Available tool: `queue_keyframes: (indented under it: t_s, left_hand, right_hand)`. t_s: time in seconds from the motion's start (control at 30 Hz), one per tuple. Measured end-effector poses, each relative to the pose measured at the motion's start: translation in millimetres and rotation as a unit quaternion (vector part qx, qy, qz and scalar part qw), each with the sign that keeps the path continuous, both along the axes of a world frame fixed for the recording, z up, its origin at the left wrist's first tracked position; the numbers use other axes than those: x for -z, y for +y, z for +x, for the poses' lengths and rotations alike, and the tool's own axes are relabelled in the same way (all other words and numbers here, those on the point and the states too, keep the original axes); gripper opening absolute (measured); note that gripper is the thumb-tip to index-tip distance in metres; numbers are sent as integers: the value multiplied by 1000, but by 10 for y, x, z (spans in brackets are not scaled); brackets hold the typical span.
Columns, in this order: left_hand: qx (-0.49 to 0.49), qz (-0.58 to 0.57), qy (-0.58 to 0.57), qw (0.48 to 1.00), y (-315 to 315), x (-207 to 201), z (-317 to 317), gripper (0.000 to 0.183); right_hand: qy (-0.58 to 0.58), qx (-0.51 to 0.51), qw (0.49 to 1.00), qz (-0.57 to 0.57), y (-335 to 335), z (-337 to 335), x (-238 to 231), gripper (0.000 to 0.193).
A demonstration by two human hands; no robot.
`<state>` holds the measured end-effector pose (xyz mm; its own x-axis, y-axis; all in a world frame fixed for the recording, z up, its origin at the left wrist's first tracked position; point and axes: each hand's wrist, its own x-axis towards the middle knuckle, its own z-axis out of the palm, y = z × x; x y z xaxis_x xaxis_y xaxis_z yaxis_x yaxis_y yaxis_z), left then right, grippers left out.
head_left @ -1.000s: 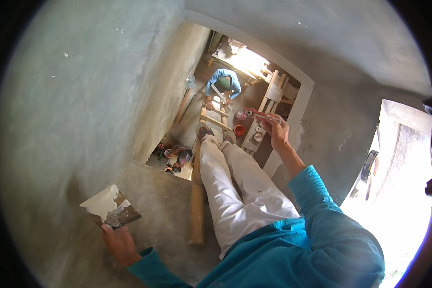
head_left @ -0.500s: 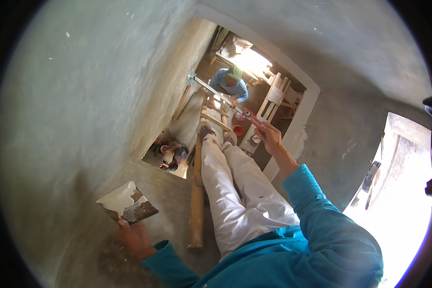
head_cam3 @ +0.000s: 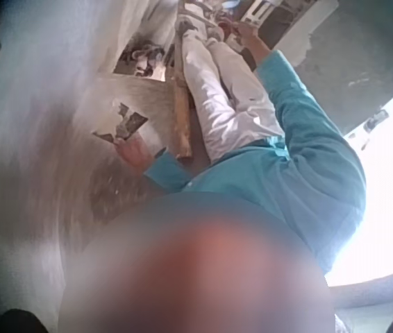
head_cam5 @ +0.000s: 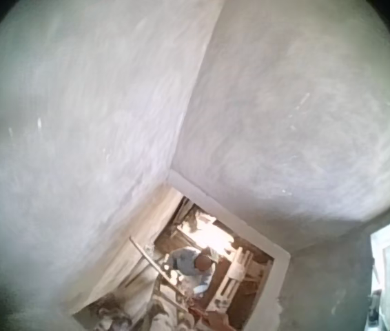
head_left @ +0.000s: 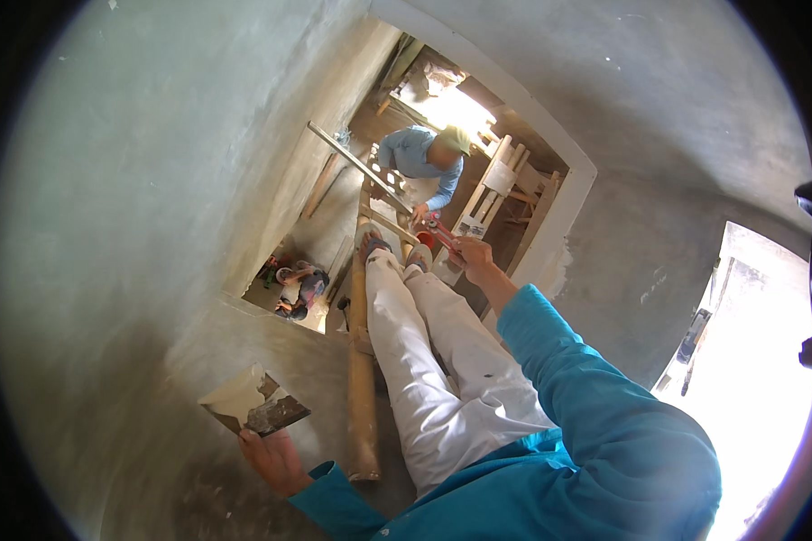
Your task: The person applies white plaster to a curved wall using a trowel and a smaller putty knife. They repeatedly scoop plaster from the trowel onto the wall and smooth it along the surface, occasionally scraping excess material back onto the trowel.
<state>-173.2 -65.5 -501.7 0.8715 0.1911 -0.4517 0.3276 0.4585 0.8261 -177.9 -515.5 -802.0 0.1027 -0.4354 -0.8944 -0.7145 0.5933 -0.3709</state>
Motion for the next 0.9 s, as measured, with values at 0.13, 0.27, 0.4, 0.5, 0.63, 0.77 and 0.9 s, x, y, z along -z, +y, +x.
queue_keyframes:
  t_s: [0.13,0.27,0.4,0.5,0.63,0.77,0.9]
  left_hand:
    - [-26,4,1,1000,53,66,-44,66]
    - [-39,9,25,999,108,155,-121,67]
    - [-64,19,34,997,232,212,-206,68]
    - [-47,-13,16,999,350,286,-279,63]
    - [-77,-45,40,995,468,455,-439,61]
    - [-135,-19,85,987,581,628,-564,62]
    - [-61,-41,40,996,622,740,-586,60]
  right_hand:
    - [6,-13,1000,2,96,0,53,16]
    - [21,15,1000,1,158,18,173,16]
    - [-6,1,1000,-18,124,56,491,12]
    - [-24,-60,996,-54,51,101,859,9]
    - [42,-156,969,-185,-39,197,1386,12]
    - [150,-256,925,-236,-8,377,1726,15]
    - [119,-227,920,-297,263,655,1940,17]
